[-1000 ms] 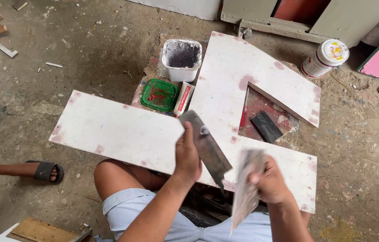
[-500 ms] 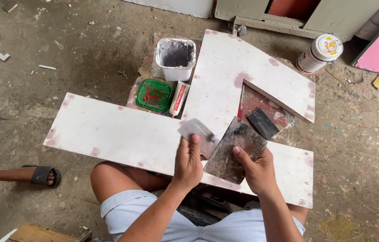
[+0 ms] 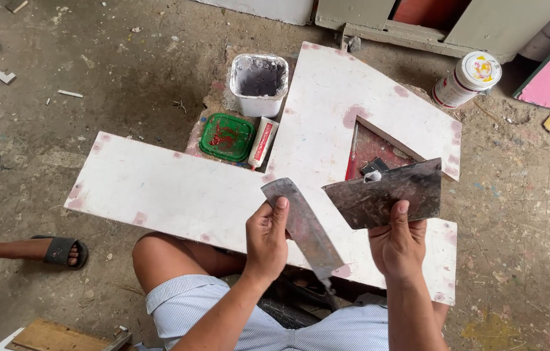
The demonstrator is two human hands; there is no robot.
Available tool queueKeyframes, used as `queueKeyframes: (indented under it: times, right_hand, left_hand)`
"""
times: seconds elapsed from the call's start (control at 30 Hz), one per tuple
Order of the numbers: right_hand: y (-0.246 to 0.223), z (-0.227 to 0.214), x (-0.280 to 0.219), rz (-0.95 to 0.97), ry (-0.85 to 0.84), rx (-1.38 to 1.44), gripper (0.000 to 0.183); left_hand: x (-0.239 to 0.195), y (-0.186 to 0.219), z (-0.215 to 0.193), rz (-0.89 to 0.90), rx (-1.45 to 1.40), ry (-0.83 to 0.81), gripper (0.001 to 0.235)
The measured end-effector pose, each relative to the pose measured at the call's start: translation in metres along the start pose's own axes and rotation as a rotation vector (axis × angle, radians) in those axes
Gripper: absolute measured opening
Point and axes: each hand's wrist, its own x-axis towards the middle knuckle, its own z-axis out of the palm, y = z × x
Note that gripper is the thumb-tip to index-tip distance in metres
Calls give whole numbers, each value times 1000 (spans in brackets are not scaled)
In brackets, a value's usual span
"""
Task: Applying and smoothing filler material onto a large letter-shaped workpiece using putty knives for surface preparation.
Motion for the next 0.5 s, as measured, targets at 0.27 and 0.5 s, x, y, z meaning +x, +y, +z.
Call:
queueKeyframes:
  times: [0.27,0.5]
  right_hand:
    - [30,-32,-26,331,220,97,13]
    - [-15,15,-13,205,-415,-250,36]
  left_hand:
    - [0,44,52,115,31,317,46]
    - [0,46,47,174,335,392,46]
